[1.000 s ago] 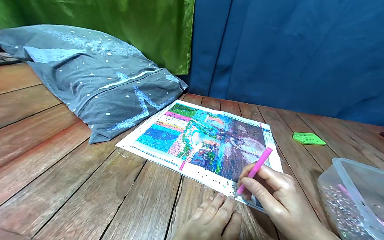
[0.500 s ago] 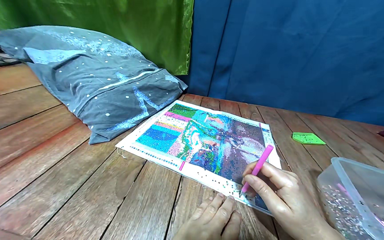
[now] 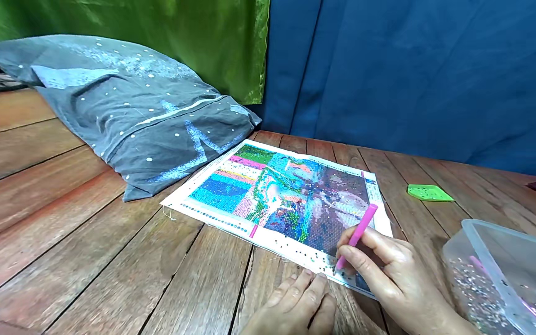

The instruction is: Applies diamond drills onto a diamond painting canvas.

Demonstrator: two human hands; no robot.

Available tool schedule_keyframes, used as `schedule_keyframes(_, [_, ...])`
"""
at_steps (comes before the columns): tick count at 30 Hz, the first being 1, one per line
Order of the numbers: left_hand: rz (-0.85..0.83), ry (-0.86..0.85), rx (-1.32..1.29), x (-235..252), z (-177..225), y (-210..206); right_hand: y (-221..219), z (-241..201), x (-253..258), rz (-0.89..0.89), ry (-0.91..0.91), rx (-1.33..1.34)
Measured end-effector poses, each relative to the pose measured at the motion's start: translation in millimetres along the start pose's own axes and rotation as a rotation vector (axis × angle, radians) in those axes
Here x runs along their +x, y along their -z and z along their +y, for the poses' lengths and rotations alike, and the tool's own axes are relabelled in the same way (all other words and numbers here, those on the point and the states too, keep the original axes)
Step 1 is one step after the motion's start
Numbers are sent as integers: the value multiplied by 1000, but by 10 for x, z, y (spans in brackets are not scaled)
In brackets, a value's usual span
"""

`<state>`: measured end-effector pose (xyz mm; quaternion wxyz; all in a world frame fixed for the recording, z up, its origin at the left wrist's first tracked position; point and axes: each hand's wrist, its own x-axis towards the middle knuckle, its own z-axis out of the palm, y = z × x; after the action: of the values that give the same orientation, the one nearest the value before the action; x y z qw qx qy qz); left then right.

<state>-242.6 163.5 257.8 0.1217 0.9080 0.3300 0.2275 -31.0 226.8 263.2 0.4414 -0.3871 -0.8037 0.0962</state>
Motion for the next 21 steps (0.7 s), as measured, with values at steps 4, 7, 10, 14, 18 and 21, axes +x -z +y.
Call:
schedule_keyframes(4, [5, 0, -1, -3, -2, -4, -9, -2, 0, -8, 19, -3])
schedule_keyframes(7, [7, -6, 7, -2, -6, -13, -8, -7, 0, -12, 33, -8])
schedule_keyframes(10, [3, -2, 14, 0, -1, -2, -9, 1, -5, 2, 2, 21])
schedule_keyframes(14, [2, 7, 6, 1, 4, -1, 6, -4, 12, 38, -46, 71])
schedule_keyframes(18, [4, 4, 3, 1, -1, -10, 17, -14, 16, 49, -64, 106])
schedule_keyframes(21, [19, 4, 7, -6, -2, -21, 15, -21, 18, 38, -64, 101])
